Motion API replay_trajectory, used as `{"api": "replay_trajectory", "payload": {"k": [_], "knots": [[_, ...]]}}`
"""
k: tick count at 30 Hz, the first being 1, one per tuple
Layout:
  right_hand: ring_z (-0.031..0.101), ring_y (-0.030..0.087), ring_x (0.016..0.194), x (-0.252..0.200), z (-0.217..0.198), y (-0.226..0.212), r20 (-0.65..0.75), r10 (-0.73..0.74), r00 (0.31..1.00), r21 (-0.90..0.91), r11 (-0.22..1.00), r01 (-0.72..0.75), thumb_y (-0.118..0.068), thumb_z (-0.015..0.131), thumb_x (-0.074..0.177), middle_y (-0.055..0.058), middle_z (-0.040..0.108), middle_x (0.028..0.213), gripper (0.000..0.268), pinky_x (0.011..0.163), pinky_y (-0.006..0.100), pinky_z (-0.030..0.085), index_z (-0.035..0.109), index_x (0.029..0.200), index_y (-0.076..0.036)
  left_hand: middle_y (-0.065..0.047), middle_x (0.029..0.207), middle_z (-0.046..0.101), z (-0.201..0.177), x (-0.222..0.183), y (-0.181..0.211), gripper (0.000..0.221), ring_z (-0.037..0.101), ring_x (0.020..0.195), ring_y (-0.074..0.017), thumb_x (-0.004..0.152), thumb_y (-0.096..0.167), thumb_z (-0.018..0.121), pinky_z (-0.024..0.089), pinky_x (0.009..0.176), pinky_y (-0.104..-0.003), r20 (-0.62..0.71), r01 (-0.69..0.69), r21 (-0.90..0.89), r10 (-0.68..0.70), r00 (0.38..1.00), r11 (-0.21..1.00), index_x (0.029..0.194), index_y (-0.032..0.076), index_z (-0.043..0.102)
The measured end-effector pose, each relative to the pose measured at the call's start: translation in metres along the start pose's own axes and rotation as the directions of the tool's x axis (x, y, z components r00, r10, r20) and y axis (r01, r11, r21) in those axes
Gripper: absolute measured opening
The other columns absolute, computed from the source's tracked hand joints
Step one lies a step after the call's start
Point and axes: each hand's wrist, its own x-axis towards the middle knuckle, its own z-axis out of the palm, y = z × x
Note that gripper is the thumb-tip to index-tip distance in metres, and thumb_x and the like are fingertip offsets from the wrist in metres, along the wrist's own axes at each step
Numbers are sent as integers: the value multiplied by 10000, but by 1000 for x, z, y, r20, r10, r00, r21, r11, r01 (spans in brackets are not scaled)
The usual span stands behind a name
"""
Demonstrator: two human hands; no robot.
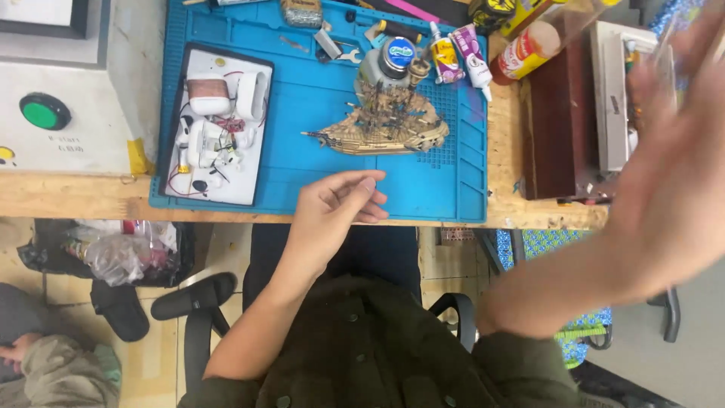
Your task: Trimming excess material and threads from a model ship using scissors at a workbench.
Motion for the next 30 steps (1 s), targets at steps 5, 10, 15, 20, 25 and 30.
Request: {"api": "replay_trajectory", "payload": {"k": [5,10,15,20,25,30], "knots": [[761,200,852,-168,-12,-35,561,-246,790,828,172,-534,69,651,1044,99,725,918,246,822,263,732,556,927,-126,-128,993,831,0,1,-4,401,850,888,-238,1035,243,645,736,842,-329,10,79,-66,-79,997,995,1356,44,780],[478,169,794,-211,-4,21,643,-383,663,753,161,-637,-491,564,1177,63,581,956,361,713,325,375,504,1003,-179,-100,1013,795,0,9,-8,489,848,897,-190,1092,340,484,743,756,-297,21,6,-51,-5,1000,999,1429,66,708],[618,253,838,-189,-7,43,673,-382,633,730,207,-651,-188,431,1124,208,702,962,197,740,380,457,602,1044,-130,-106,992,771,-1,10,-9,473,837,890,-196,1104,312,479,755,773,-307,30,-16,-69,18,999,997,1431,54,703],[706,228,701,-149,-2,33,723,-463,513,677,326,-660,-117,756,1022,15,466,613,561,500,287,421,460,1497,-152,-118,972,756,-4,13,-7,452,830,890,-214,1080,281,547,781,779,-342,52,21,-136,-14,999,991,1435,45,698],[713,140,754,-97,-9,23,925,-286,251,376,790,-484,-199,857,923,81,732,821,517,616,272,555,663,1380,-57,-109,964,767,-5,16,-8,452,839,872,-210,1058,264,594,765,739,-312,61,57,-140,-49,997,989,1440,48,705],[778,169,878,-75,3,23,981,-152,124,190,885,-424,-266,928,785,63,760,1035,647,783,317,665,713,1363,-71,-98,949,772,-5,17,-8,439,833,852,-191,1050,239,613,778,745,-317,58,86,-162,-78,995,983,1431,46,712]]}}
